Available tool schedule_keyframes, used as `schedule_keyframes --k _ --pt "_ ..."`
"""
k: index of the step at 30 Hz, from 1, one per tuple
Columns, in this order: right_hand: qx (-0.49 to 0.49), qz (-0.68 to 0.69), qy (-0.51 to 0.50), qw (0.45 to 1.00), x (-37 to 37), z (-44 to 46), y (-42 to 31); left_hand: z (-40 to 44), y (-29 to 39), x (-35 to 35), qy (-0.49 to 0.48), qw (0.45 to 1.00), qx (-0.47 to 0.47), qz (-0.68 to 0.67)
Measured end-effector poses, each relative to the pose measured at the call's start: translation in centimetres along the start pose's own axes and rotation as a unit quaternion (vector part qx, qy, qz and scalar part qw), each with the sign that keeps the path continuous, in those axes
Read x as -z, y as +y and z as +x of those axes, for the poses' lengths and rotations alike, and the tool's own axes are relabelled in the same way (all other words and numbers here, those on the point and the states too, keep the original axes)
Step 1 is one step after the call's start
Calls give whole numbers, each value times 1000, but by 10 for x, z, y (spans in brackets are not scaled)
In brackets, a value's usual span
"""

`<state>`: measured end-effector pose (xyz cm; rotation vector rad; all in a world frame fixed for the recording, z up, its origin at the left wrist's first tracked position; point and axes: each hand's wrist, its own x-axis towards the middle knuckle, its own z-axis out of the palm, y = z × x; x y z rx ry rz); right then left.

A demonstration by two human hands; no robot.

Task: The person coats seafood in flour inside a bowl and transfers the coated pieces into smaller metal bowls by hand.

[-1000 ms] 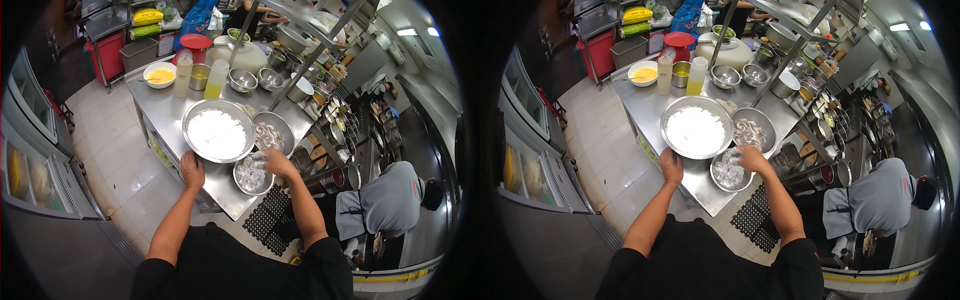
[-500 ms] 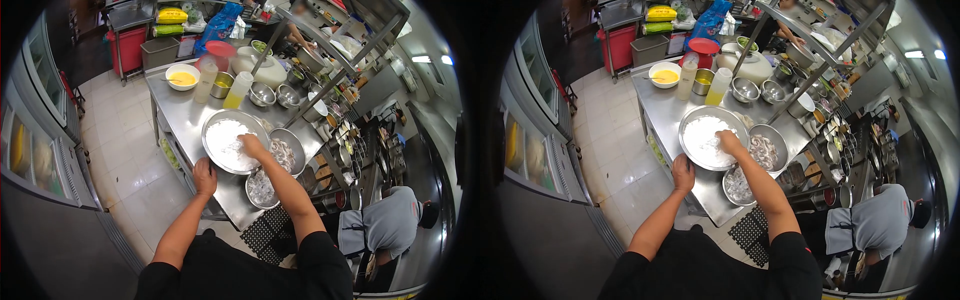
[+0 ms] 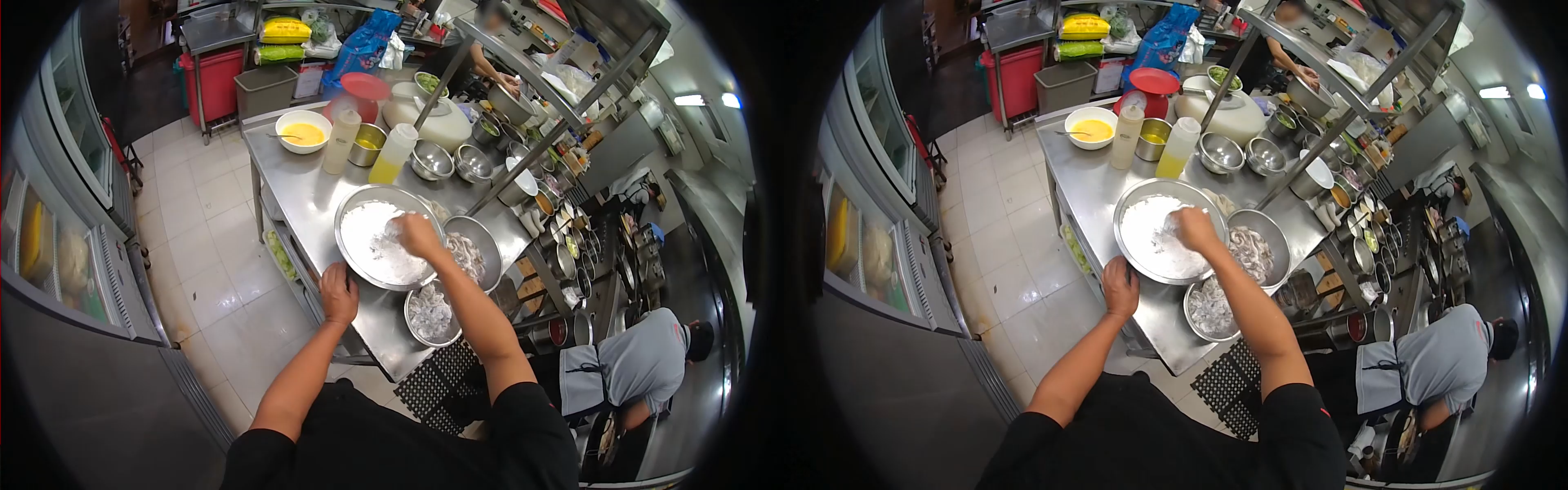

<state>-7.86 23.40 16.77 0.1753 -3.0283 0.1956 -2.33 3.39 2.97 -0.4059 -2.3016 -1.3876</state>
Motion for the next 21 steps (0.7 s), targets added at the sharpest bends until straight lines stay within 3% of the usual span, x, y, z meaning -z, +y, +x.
schedule_keyframes --k 5,7,8,9,12,15,18,20,21 --pt "-46 150 -14 987 26 1 5 -1 -2 -3 1 1000 -1 -1" --pt "13 126 -67 990 0 1 3 0 -1 -2 3 1000 -3 2" --pt "20 15 -19 1000 -13 -10 -12 1 1 -1 7 1000 -7 -1" --pt "6 -15 -65 998 -17 -13 -22 1 1 0 12 1000 -10 -3" --pt "28 -52 -53 997 -28 -7 -22 3 3 2 -5 1000 -4 -10" --pt "-20 35 19 999 -11 -3 0 3 3 2 4 1000 -11 -6" --pt "-86 105 26 990 9 1 12 1 2 -1 2 1000 8 -5" --pt "-73 97 145 982 17 1 12 0 1 -3 1 1000 3 -6" --pt "-75 97 149 981 20 1 12 0 0 -3 3 1000 1 -3"
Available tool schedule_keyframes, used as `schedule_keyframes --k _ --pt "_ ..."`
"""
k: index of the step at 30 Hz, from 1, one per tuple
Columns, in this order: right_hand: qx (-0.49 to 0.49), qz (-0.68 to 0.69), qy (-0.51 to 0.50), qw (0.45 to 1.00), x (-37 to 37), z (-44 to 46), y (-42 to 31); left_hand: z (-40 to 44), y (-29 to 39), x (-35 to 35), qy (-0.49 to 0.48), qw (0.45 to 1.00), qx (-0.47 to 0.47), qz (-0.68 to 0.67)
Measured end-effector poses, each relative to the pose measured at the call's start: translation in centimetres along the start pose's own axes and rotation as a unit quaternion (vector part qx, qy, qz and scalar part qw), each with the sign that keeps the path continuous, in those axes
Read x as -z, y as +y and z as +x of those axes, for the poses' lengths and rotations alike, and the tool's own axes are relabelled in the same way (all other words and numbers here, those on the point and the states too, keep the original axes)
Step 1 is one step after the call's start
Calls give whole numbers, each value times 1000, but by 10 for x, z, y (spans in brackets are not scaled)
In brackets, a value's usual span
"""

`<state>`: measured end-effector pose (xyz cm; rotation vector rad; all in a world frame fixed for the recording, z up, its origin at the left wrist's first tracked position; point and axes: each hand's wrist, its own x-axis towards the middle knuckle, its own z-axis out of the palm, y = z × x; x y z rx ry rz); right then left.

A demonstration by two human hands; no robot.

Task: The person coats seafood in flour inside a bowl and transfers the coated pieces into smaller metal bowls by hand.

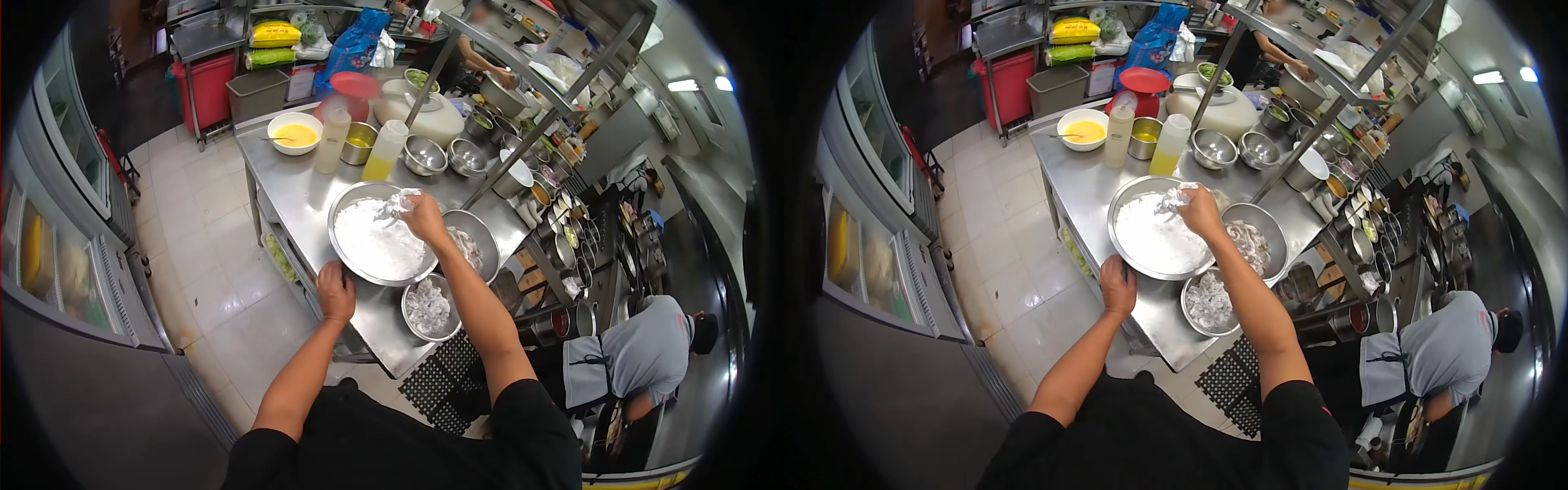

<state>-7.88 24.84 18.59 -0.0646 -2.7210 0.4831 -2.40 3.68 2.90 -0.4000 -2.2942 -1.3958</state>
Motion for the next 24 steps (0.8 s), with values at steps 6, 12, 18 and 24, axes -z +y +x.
schedule_keyframes --k 6,12,18,24 --pt "-140 174 -32 974 37 -5 5 -4 -5 -5 6 1000 -11 16" --pt "-125 312 -42 941 117 -67 -21 -3 -2 -4 -4 999 -26 21" --pt "-167 168 -195 952 94 -152 31 -4 -1 -6 -6 999 -25 33" --pt "-183 66 -162 967 92 -157 70 -5 -7 -7 -1 999 -40 34"
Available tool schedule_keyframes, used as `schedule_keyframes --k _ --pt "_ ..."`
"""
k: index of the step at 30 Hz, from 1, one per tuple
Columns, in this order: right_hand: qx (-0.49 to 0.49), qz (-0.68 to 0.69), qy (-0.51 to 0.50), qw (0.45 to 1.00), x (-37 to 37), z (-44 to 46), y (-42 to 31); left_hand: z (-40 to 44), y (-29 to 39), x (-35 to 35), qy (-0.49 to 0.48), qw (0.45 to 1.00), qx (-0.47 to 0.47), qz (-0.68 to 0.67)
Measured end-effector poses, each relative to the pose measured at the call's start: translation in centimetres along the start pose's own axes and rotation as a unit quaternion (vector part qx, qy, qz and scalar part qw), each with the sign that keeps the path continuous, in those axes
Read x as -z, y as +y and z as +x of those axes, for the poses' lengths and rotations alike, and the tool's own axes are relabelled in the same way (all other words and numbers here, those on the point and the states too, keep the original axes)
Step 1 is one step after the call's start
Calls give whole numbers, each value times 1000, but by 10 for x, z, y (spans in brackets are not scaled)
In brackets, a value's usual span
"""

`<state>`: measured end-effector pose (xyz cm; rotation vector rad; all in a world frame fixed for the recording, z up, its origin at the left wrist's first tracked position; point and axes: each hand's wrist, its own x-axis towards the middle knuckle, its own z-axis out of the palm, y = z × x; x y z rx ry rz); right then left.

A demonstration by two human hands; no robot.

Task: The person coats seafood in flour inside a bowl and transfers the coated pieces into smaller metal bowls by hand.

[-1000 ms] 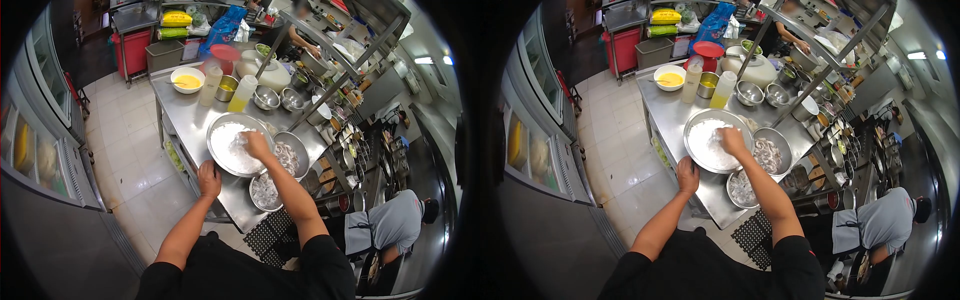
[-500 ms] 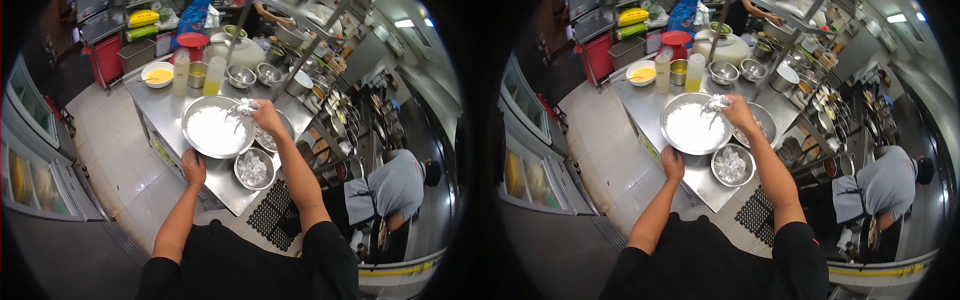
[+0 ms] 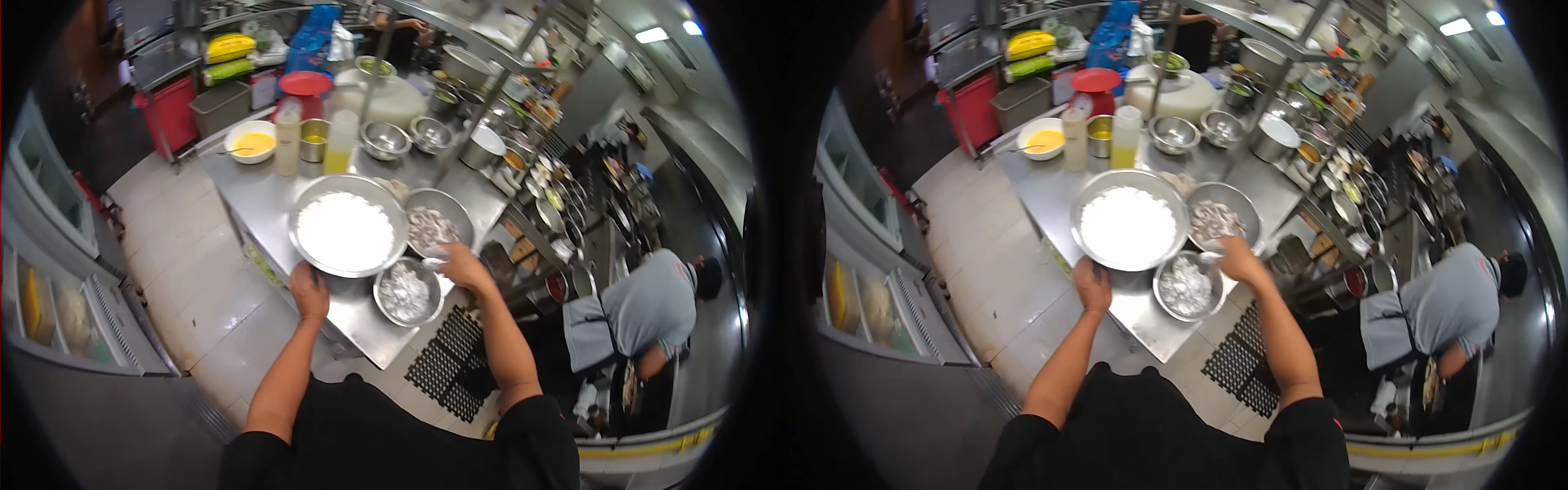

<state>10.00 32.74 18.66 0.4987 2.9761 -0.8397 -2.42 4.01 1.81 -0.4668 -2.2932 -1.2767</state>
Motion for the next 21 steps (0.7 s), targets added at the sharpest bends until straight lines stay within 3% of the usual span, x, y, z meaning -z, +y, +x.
schedule_keyframes --k 4,10,12,13,17,21 --pt "18 -108 14 994 28 37 -8 4 6 6 -8 999 34 -6" --pt "-12 -221 -35 975 -21 100 50 4 7 6 -5 999 36 -13" --pt "-17 -220 -132 966 -31 103 36 4 7 7 -7 999 40 -16" --pt "46 -199 -55 977 -44 107 50 5 7 7 -5 999 38 -14" --pt "125 -142 2 982 -45 123 75 5 8 7 7 1000 27 -14" --pt "58 -154 33 986 -12 118 63 5 7 4 -2 999 34 -23"
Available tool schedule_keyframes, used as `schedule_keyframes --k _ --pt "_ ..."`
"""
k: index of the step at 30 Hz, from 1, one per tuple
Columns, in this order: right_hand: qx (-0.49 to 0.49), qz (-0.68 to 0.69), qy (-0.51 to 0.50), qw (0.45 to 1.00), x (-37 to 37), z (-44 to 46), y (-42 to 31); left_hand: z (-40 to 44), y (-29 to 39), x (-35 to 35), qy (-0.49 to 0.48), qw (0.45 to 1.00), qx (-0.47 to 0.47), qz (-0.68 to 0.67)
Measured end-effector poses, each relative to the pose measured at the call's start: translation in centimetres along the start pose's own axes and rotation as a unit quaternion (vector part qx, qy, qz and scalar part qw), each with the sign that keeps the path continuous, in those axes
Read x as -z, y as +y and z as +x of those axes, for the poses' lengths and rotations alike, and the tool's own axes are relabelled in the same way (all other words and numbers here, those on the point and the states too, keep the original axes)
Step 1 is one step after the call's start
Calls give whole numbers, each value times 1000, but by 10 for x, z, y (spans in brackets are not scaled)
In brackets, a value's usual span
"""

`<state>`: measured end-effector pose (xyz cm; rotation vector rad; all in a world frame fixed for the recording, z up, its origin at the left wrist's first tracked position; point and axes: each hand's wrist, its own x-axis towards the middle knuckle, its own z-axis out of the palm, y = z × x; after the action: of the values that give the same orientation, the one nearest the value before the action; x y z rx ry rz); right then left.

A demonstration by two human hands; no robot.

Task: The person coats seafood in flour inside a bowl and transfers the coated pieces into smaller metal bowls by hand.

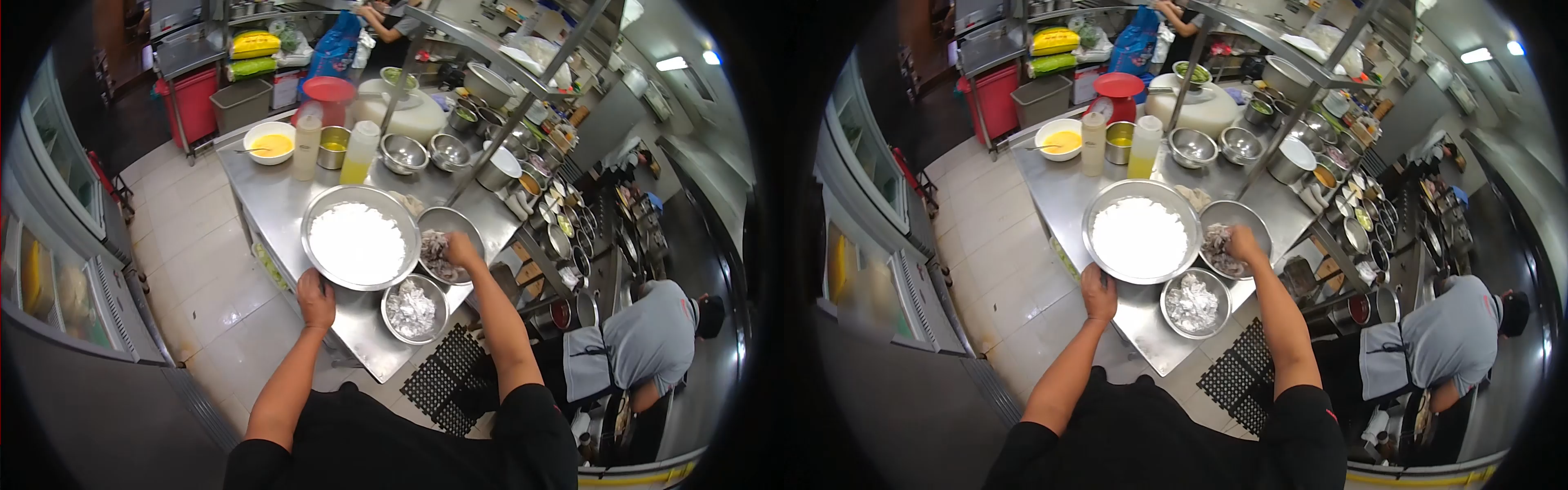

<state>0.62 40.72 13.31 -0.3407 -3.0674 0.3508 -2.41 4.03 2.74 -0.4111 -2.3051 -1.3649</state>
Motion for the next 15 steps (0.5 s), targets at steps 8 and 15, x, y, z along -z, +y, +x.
schedule_keyframes --k 8,15 --pt "-58 124 15 990 77 -3 -9 -3 -2 -1 9 999 -20 28" --pt "-77 156 93 980 60 2 13 -2 1 -2 -10 1000 -7 26"
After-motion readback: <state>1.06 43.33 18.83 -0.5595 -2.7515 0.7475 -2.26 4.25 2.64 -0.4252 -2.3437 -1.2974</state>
